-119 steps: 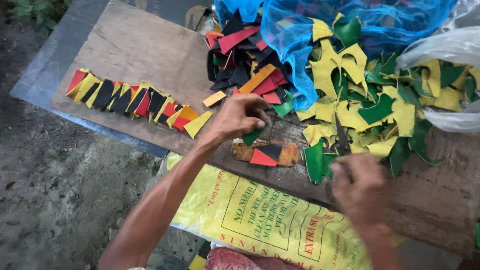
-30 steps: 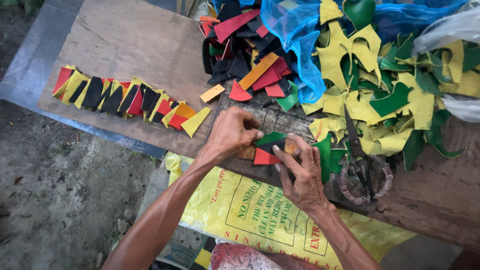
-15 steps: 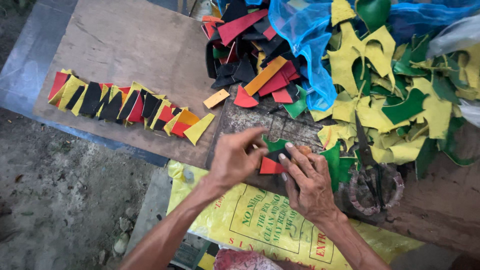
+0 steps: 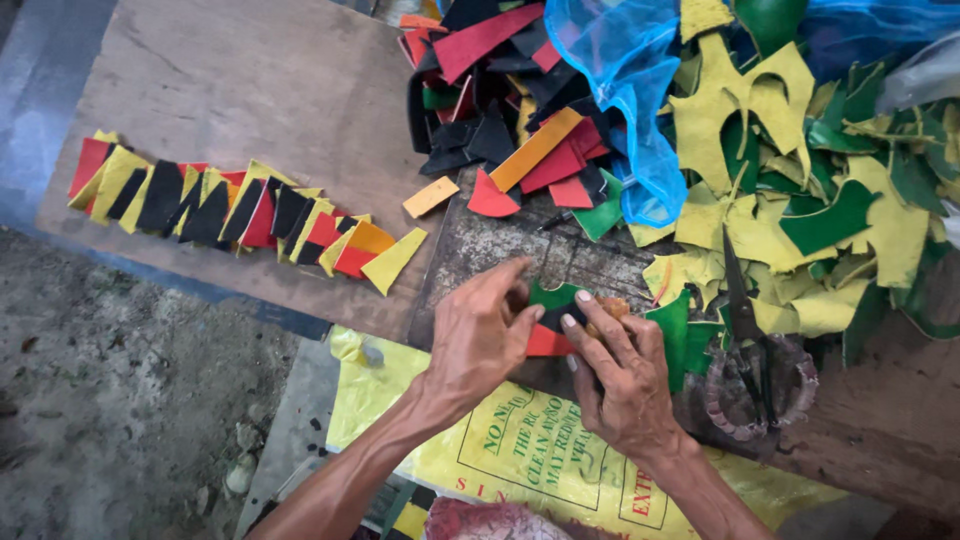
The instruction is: The person uses shears to cut small rectangular pieces from multicolored leather scraps on a wooden work surface. They repeatedly pick up scraps, align them, cut along edges, and place the finished pieces into a neat row on the left side of the table.
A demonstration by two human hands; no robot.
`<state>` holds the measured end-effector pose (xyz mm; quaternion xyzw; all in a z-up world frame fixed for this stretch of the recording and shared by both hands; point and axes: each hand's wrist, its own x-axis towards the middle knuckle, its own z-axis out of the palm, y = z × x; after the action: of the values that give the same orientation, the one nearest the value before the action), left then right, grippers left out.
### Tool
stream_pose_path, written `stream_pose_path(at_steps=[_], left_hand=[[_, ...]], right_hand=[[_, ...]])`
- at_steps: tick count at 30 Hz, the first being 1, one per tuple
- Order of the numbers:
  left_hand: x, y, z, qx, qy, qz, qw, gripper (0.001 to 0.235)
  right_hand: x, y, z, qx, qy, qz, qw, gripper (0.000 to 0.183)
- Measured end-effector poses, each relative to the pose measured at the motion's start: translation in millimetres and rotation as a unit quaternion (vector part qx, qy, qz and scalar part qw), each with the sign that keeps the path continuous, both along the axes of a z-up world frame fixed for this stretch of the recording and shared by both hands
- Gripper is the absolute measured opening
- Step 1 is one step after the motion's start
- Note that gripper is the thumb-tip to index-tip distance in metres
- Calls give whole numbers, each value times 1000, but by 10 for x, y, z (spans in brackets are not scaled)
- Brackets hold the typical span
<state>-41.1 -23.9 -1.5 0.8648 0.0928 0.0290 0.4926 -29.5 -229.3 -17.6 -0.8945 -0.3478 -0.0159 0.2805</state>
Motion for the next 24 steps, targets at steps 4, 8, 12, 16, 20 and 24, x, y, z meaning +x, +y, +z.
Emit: stream_pose_path(at_steps=[4,8,12,16,20,24], left_hand=[[62,-3,9,-126,22,45,991,38],[108,249,77,-160,-44,86,982,24],[17,326,136,-236,24,117,964,24],[-195,232,118,-323,-33,124,938,37],[-356,180,41,-352,-31,138,925,50],[-348,-8,-36,-388,-21,136,911,59]], right_hand=[[-24,29,69,19,12,-13,1000,44],[-44,42,165,-15,5,3,1000,44],[-64,16,199,-21,18,-4,1000,38],[-198,-307,217,71,-9,-88,994,33],[-318,-1076,258,-87,-47,-248,964,35],[-328,-1548,21,-82,95,-278,952,56]])
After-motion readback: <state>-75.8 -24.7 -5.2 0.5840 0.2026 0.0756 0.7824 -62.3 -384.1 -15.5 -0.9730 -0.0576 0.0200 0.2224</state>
